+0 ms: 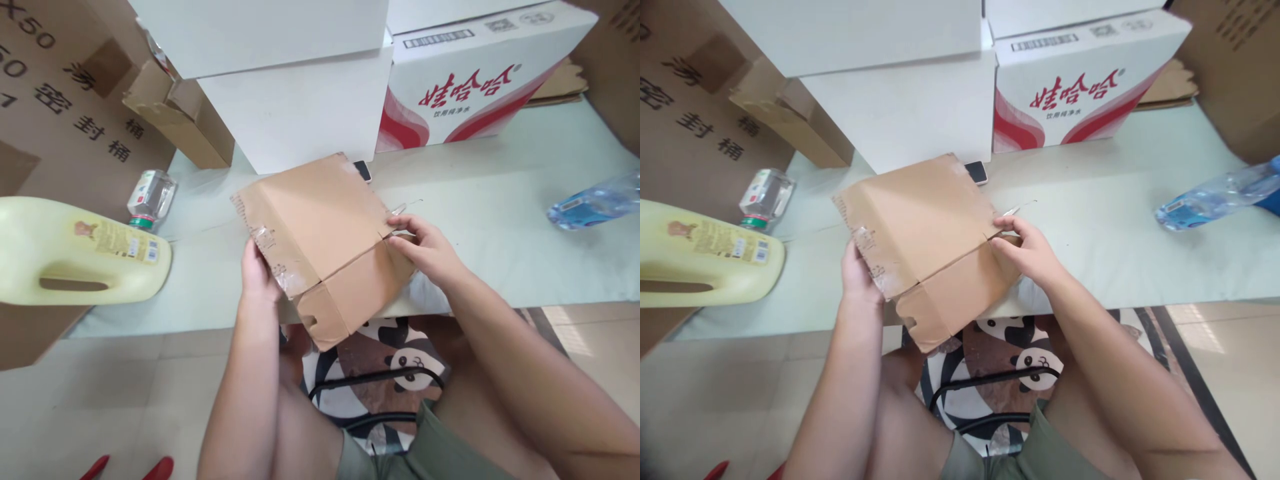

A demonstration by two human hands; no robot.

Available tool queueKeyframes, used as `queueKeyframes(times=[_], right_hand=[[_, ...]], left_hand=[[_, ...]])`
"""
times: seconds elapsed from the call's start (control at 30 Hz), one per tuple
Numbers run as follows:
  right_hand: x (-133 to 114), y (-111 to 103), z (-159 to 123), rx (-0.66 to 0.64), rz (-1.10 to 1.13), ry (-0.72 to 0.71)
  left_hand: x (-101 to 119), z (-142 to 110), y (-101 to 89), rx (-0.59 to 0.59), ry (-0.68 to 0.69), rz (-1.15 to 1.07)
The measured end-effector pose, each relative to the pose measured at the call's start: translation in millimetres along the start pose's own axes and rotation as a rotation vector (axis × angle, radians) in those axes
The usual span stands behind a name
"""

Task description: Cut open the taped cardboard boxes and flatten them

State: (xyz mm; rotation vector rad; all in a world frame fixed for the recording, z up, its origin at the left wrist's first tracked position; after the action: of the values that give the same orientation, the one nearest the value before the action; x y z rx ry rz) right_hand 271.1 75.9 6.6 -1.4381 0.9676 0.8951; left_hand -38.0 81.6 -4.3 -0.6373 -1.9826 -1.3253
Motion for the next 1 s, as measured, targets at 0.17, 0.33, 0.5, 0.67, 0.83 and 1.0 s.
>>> queueKeyframes(times=[0.17,0.33,0.5,0.67,0.83,1.0], right_hand=[[-3.7,-6.1,-2.6,0.063,-0.005,0.028],[-7.2,-9.3,-4.5,0.093,-0.019,0.017],[-9.5,-9.7,-6.1,0.097,-0.044,0.024],[-11.0,-8.0,-7.2,0.081,-0.067,0.022],[-10.4,-3.0,-5.3,0.054,-0.127,-0.074],[-10.5,2.6,-2.6,0.052,-0.148,-0.179]], left_hand=[[-3.5,-10.3,15.1,-0.035,-0.075,-0.022],[-5.6,-14.1,14.4,-0.074,-0.079,-0.019],[-6.3,-12.9,12.5,-0.059,-0.076,-0.006],[-9.3,-10.6,6.8,0.003,-0.132,-0.02],[-6.7,-11.3,6.3,0.014,-0.093,0.022],[-0.6,-9.0,3.7,-0.001,0.005,0.054]])
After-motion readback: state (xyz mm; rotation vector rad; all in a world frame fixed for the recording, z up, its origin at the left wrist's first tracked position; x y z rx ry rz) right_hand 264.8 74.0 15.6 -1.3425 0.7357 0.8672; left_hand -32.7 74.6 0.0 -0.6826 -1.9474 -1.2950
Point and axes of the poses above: each hand's wrist, its own z-axis towards the middle knuckle, its own y-axis out of the palm, x = y × z, the point moved 8 cm from there along z, towards the middle knuckle, and after that the axes turned 8 degrees about -z, right-handed, at the moved point
